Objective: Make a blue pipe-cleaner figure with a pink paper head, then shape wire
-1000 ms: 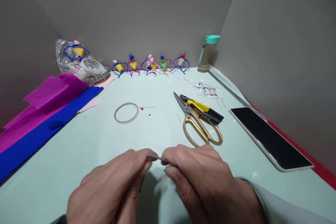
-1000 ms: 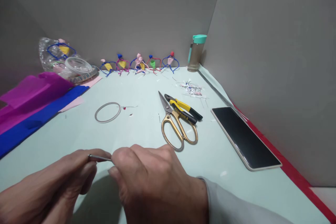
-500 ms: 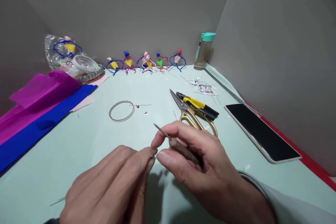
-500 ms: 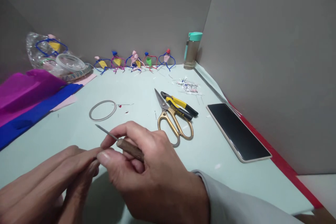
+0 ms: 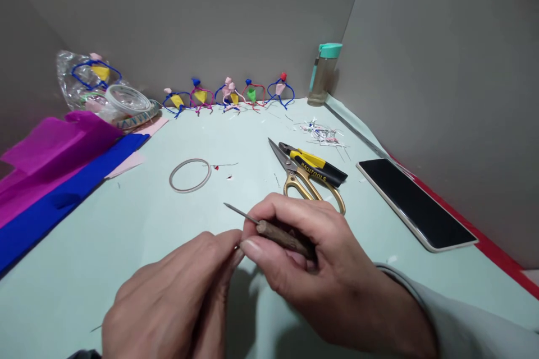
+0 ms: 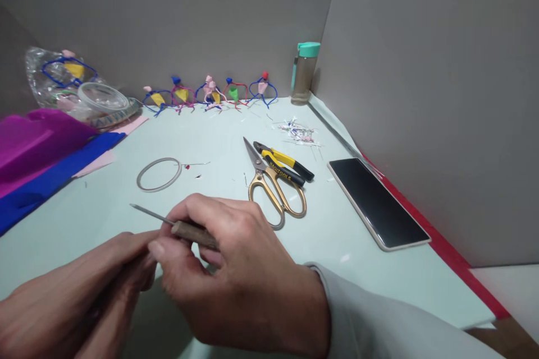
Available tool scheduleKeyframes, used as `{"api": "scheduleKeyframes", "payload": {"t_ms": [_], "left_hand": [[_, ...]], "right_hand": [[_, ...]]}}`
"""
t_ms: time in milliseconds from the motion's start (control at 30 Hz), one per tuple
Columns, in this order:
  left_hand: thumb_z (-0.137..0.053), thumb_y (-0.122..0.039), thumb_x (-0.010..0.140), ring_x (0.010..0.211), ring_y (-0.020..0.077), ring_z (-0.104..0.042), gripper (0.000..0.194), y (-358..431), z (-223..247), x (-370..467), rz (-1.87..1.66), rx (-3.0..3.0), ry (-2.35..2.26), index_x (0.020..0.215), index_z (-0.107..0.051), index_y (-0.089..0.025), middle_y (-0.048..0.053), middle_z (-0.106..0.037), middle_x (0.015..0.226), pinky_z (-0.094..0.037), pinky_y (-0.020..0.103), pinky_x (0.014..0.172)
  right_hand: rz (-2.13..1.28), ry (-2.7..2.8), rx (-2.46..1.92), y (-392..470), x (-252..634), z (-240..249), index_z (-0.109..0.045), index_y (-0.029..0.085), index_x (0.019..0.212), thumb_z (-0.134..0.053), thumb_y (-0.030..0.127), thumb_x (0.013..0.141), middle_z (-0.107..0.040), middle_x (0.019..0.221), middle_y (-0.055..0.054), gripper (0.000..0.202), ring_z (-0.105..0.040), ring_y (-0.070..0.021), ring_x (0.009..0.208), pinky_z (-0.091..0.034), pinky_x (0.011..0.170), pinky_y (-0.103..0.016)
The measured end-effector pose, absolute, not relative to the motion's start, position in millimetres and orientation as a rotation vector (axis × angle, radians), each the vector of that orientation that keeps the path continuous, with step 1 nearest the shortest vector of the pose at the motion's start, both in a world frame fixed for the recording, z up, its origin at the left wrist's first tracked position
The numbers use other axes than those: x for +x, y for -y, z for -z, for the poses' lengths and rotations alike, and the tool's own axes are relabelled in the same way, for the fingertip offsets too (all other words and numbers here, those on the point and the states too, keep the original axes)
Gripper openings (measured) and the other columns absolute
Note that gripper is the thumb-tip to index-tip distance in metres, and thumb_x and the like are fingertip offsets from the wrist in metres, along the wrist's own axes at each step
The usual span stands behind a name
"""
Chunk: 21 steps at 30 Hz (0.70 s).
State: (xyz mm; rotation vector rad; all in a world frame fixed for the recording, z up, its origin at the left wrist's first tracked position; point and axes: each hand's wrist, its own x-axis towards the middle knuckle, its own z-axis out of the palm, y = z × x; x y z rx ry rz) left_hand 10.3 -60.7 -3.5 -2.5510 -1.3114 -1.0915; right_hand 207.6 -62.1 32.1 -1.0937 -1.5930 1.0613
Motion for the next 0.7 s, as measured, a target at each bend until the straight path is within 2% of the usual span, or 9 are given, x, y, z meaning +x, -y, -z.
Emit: {"api": "scheduleKeyframes", "payload": {"t_ms": [133, 233, 333, 467, 567, 700], "left_hand": [[-0.057, -0.023, 0.091, 0.045, 0.0146, -0.065, 0.018, 53.2, -2.9, 1.2, 0.865, -2.723, 1.196, 0.085, -0.073, -0.029, -0.005, -0.070, 0.056, -0.050, 0.020, 0.040], [-0.057, -0.023, 0.091, 0.050, 0.0152, -0.067, 0.017, 54.0, -5.0, 5.3, 0.931, -2.730, 1.200, 0.090, -0.074, -0.027, -0.003, -0.074, 0.064, -0.050, 0.020, 0.041], [-0.051, -0.024, 0.094, 0.049, 0.0155, -0.066, 0.024, 59.0, -3.3, 19.4, 1.063, -2.651, 1.291, 0.086, -0.073, -0.026, -0.002, -0.072, 0.063, -0.052, 0.022, 0.043], [-0.042, -0.024, 0.097, 0.051, 0.0158, -0.065, 0.033, 64.2, 0.6, 28.2, 1.125, -2.528, 1.401, 0.083, -0.072, -0.026, 0.000, -0.069, 0.062, -0.051, 0.023, 0.045], [-0.049, -0.023, 0.095, 0.050, 0.0127, -0.063, 0.024, 63.8, 0.4, 23.0, 1.113, -2.601, 1.350, 0.084, -0.071, -0.024, -0.002, -0.067, 0.062, -0.050, 0.019, 0.046], [-0.057, -0.029, 0.096, 0.047, 0.0074, -0.059, 0.013, 60.2, -6.3, 20.3, 1.276, -2.733, 1.413, 0.089, -0.068, -0.026, -0.007, -0.062, 0.061, -0.048, 0.011, 0.046]], "right_hand": [[-1.020, 1.580, -1.092, 59.8, 207.0, -31.3, -0.058, 0.020, 0.073, -0.065, 0.016, 0.084, -0.042, 0.055, 0.010, 0.013, -0.033, -0.0038, 0.046, -0.029, 0.043, -0.014], [-1.126, 1.512, -1.158, 60.7, 207.0, -34.3, -0.059, 0.020, 0.074, -0.063, 0.017, 0.083, -0.047, 0.057, 0.009, 0.010, -0.039, -0.0050, 0.050, -0.032, 0.046, -0.015], [-1.383, 1.390, -1.135, 61.2, 206.8, -35.4, -0.060, 0.019, 0.076, -0.061, 0.018, 0.085, -0.053, 0.062, 0.006, 0.009, -0.045, -0.0065, 0.057, -0.037, 0.051, -0.016], [-1.701, 1.105, -0.885, 57.8, 204.8, -27.3, -0.058, 0.017, 0.078, -0.063, 0.015, 0.083, -0.057, 0.065, 0.006, 0.007, -0.038, -0.0033, 0.048, -0.030, 0.045, -0.017], [-1.761, 1.054, -0.817, 54.6, 205.6, -23.5, -0.060, 0.017, 0.081, -0.065, 0.015, 0.083, -0.059, 0.066, 0.006, 0.006, -0.034, -0.0021, 0.044, -0.026, 0.043, -0.018], [-1.678, 1.161, -0.889, 51.2, 211.6, -30.1, -0.062, 0.016, 0.079, -0.070, 0.012, 0.082, -0.057, 0.065, 0.006, 0.009, -0.046, -0.0054, 0.058, -0.037, 0.056, -0.019]]}}
